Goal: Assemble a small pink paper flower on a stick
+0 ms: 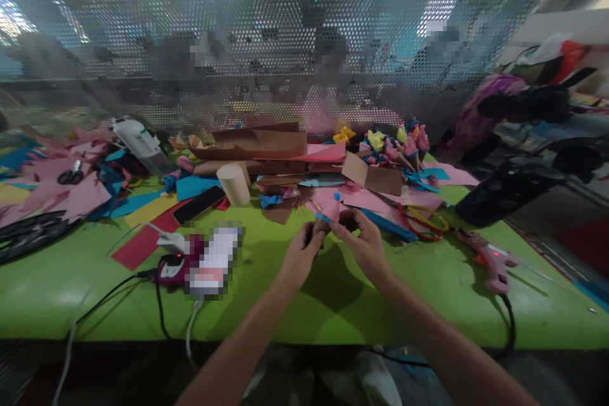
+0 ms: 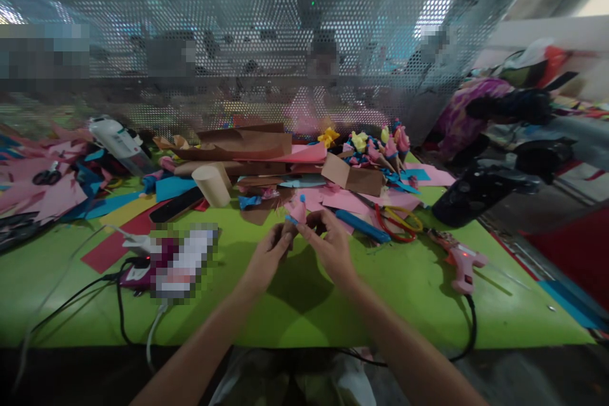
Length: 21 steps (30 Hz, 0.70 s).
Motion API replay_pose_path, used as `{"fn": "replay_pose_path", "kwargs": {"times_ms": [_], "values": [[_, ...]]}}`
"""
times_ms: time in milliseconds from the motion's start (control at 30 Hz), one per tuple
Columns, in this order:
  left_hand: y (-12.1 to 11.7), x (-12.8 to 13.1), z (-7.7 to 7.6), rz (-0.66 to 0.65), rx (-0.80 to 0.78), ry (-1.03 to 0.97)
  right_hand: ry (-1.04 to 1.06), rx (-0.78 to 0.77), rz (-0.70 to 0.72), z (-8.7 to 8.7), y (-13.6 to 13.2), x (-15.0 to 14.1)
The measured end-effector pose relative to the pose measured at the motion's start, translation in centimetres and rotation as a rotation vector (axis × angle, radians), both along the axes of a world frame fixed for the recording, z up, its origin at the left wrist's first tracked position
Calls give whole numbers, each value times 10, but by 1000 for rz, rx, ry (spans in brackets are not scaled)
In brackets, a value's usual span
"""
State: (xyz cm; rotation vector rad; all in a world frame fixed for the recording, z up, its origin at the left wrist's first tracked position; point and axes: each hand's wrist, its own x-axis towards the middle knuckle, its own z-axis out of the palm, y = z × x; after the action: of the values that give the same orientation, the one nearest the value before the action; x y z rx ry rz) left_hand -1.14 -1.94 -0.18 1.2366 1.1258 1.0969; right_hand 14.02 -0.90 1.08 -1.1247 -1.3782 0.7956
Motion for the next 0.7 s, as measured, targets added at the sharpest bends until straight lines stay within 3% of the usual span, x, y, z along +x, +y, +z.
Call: {"fn": "replay_pose_path", "kwargs": {"times_ms": [700], "values": [[-1, 0, 2, 10, 49, 22, 0, -8, 20, 0, -1, 0]]}}
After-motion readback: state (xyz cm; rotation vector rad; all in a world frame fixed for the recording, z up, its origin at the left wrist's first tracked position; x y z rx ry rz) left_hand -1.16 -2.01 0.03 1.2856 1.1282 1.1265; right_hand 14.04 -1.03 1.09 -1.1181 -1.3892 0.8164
